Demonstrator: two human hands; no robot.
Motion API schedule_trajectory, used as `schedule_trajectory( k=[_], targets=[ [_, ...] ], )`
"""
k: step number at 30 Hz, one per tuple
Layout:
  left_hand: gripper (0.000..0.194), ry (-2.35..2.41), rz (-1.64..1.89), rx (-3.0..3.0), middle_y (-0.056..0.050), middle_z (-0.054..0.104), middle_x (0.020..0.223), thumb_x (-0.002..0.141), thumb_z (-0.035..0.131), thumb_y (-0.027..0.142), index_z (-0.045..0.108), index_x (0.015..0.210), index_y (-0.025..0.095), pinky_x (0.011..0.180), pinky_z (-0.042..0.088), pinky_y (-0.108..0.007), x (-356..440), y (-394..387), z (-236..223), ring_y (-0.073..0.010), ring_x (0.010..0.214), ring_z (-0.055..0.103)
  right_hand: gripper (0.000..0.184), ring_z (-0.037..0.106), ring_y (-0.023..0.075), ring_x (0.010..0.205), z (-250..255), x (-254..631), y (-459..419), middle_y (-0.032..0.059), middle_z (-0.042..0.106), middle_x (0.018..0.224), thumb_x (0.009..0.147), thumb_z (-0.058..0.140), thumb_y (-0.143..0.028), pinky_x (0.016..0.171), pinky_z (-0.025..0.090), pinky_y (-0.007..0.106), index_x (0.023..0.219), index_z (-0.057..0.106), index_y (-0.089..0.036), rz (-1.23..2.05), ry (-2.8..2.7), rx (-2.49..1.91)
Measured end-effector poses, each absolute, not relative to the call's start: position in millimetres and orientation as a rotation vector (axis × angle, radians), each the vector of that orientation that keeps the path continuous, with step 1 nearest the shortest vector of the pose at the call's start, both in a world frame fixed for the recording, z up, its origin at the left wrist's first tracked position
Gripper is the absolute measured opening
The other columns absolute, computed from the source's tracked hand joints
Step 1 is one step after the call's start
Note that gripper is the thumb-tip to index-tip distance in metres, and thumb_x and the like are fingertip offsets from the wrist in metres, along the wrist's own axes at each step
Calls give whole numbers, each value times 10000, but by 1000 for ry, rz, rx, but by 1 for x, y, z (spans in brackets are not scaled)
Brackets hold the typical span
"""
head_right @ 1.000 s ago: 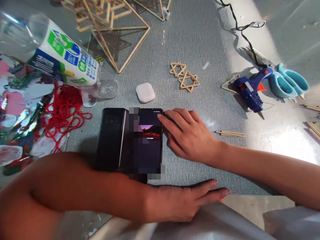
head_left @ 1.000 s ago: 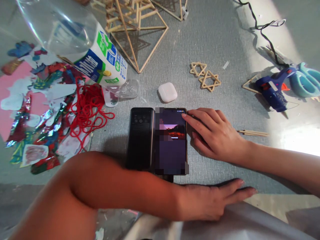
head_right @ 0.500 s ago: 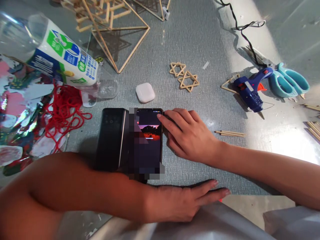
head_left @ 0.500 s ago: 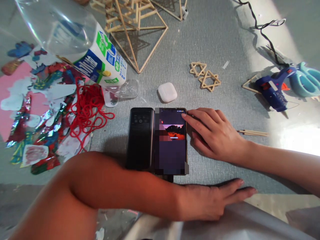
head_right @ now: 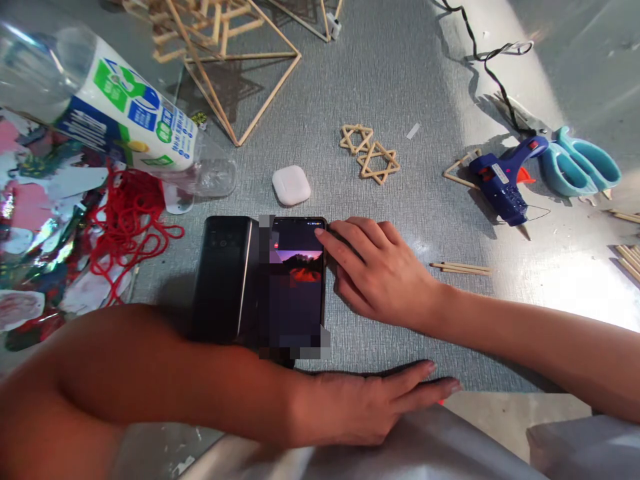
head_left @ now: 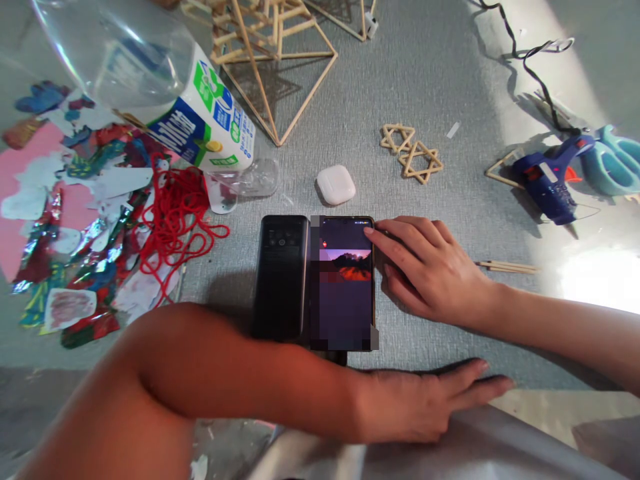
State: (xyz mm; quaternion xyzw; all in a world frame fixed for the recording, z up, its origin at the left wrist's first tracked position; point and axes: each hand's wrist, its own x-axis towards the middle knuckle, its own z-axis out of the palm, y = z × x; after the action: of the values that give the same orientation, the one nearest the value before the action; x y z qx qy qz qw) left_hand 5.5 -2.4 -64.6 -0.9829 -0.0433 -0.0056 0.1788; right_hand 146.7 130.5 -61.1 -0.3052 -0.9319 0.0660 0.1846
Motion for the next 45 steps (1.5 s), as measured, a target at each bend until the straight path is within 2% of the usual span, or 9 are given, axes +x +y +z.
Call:
schedule_trajectory(
  k=[7,16,24,26,29,32,36,42,45],
  targets=[
    [447,-144,-38,-2808,192,490,1744,947,388,327,803,999,484,1445,200,-496,4,-2,-65,-117,1701,311,632,644,377,1319,-61,147,130,208,671,1490,1040,545,-232,980,570,556,1659,442,-153,205,-2619,-869],
    [493,-80,6,-2738,156,472,1765,924,328,292,770,724,378,1432,246,-494,5,0,-64,-150,1709,312,562,646,375,1301,-60,146,131,222,682,1475,1045,545,-226,970,582,543,1589,510,-89,174,-2623,-852],
    [483,-26,34,-2723,133,485,1761,916,323,258,712,637,323,1430,254,-518,7,-1,-65,-186,1726,286,554,644,378,1297,-60,146,131,228,682,1470,1045,545,-219,970,591,549,1579,519,-70,175,-2622,-836],
    [490,-44,30,-2736,127,467,1775,924,316,268,747,700,335,1434,240,-514,6,0,-65,-177,1723,290,550,647,375,1295,-60,146,131,226,684,1469,1046,545,-219,969,592,544,1575,524,-69,171,-2622,-839],
    [502,-97,-2,-2783,147,471,1770,944,329,281,810,984,420,1444,209,-508,5,-1,-65,-144,1709,306,549,648,376,1296,-60,146,131,223,685,1468,1053,539,-229,968,593,551,1581,523,-80,179,-2616,-844],
    [505,-95,-26,-2817,173,499,1745,950,372,304,773,1173,515,1443,199,-528,5,-2,-67,-144,1708,310,551,647,378,1297,-61,146,131,226,685,1469,1053,537,-230,963,595,554,1582,523,-78,184,-2615,-840],
    [471,-78,-29,-2811,169,518,1732,938,373,310,797,1066,469,1437,218,-541,5,-1,-68,-157,1712,315,545,652,380,1287,-61,146,131,226,690,1461,1047,549,-222,959,598,544,1567,541,-57,168,-2616,-830],
    [482,-47,-30,-2751,173,535,1713,918,352,307,760,673,386,1425,279,-498,6,1,-65,-160,1704,325,543,653,378,1287,-60,146,131,229,692,1457,1049,542,-219,953,602,556,1570,535,-68,173,-2610,-830],
    [512,-47,-31,-2739,167,508,1735,924,335,296,753,641,380,1426,275,-494,6,1,-65,-159,1703,322,535,655,378,1287,-60,146,131,228,693,1455,1049,543,-218,957,601,546,1561,543,-61,163,-2612,-828]
  ],
)
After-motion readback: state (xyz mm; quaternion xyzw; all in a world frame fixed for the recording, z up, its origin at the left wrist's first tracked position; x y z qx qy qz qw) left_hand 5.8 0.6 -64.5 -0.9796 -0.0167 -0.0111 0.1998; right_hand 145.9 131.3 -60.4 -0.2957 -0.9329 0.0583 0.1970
